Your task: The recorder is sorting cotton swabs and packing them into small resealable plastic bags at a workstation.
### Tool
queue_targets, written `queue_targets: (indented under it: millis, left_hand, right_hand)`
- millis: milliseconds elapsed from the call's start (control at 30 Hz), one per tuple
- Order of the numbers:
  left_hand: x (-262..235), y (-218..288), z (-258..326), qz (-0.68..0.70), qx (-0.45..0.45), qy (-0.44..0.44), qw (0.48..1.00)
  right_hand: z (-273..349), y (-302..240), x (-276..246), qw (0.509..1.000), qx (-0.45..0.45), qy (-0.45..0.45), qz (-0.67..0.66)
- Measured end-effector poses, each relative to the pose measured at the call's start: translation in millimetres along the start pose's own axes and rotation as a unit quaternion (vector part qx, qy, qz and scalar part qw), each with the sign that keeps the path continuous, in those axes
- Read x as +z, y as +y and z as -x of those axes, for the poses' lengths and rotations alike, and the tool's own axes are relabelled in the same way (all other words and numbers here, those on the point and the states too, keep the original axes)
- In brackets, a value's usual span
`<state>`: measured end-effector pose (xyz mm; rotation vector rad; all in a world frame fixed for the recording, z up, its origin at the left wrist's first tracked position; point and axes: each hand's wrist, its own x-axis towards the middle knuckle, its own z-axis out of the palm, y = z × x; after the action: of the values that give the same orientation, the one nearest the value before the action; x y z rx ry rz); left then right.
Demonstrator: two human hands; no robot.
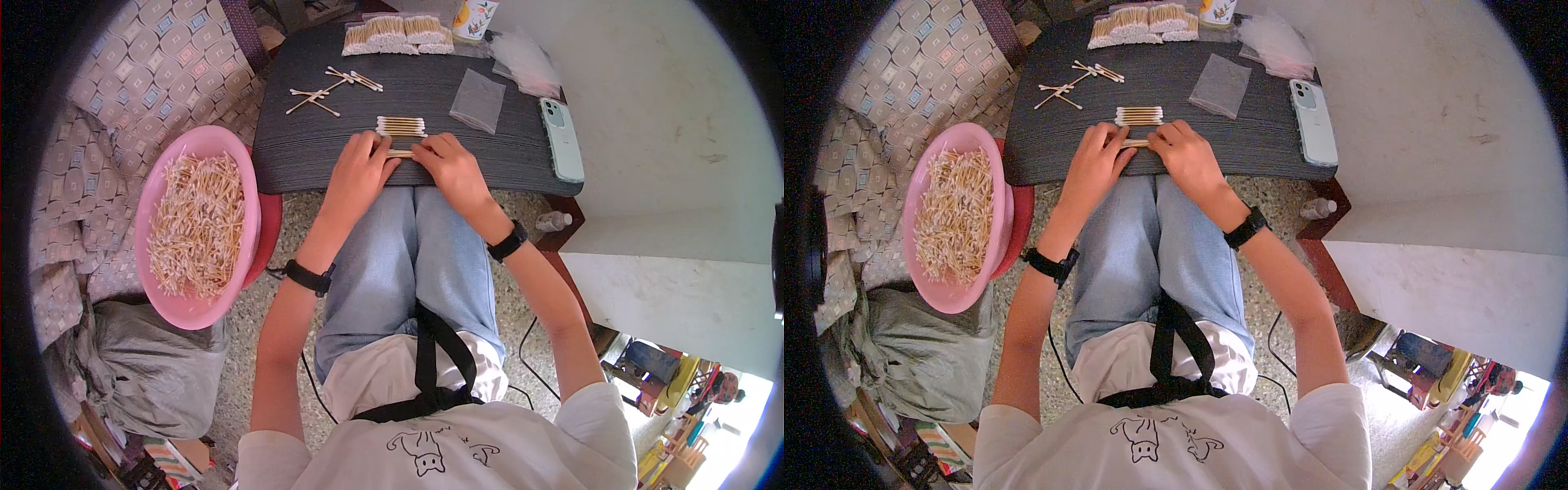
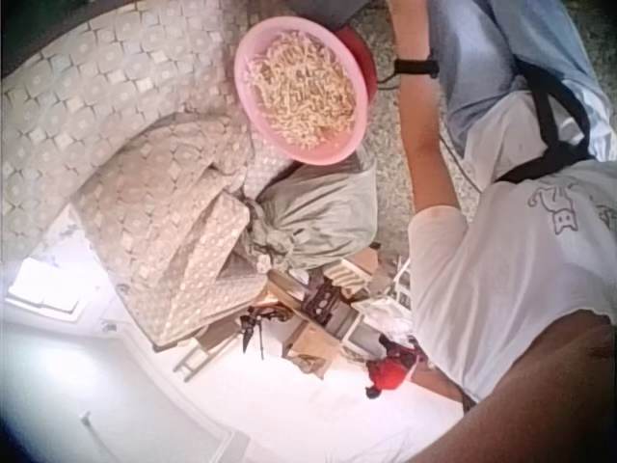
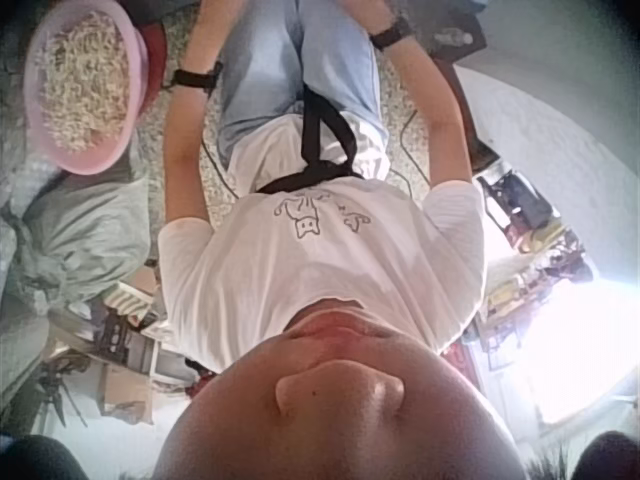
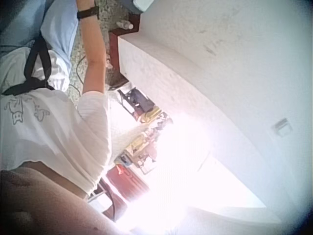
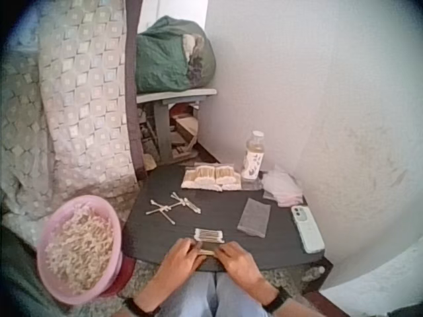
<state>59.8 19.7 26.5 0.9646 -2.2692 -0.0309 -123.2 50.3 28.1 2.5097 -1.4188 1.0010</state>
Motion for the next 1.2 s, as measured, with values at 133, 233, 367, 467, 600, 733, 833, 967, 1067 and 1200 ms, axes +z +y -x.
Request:
queue_targets:
  millis: [133,233,367,467,600,733,833,967,1067,1200]
  left_hand:
    - [-2.9,-2.7,-0.2,0.026,-0.034,-0.017,0.999]
    - [-0.8,-3.3,0.6,0.055,-0.040,-0.021,0.997]
    - [3.3,0.0,-0.9,0.083,0.021,-0.011,0.996]
    - [2.2,2.4,-5.0,0.097,0.005,-0.026,0.995]
    - [4.5,0.8,-6.7,0.075,0.007,-0.031,0.997]
    - [8.4,1.8,-6.3,0.027,0.023,-0.050,0.998]
    - [9.2,2.3,-6.2,0.001,0.028,-0.066,0.997]
    - [10.3,3.1,-7.1,-0.075,0.066,-0.052,0.994]
    - [9.4,5.0,-7.3,-0.086,0.075,-0.047,0.992]
    - [9.5,5.0,-6.9,-0.108,0.086,-0.065,0.988]
  right_hand:
    - [1.8,3.8,-3.3,1.000,0.016,-0.004,0.007]
    - [4.0,5.7,-3.0,1.000,0.012,-0.006,0.003]
    - [6.0,6.1,-2.9,1.000,0.009,0.003,0.000]
    - [7.0,6.3,-3.0,1.000,0.006,0.010,0.004]
    - [4.8,6.1,-3.4,1.000,-0.005,0.008,-0.005]
    - [6.3,6.3,-2.1,0.999,-0.032,0.017,0.017]
    - [6.1,5.2,-0.8,0.999,-0.022,0.019,0.016]
    - [6.0,2.7,-1.0,0.999,-0.016,0.015,0.025]
    - [5.5,1.1,-1.9,0.998,-0.022,0.022,0.054]
    - [7.6,-0.1,-3.5,0.999,-0.021,0.012,0.046]
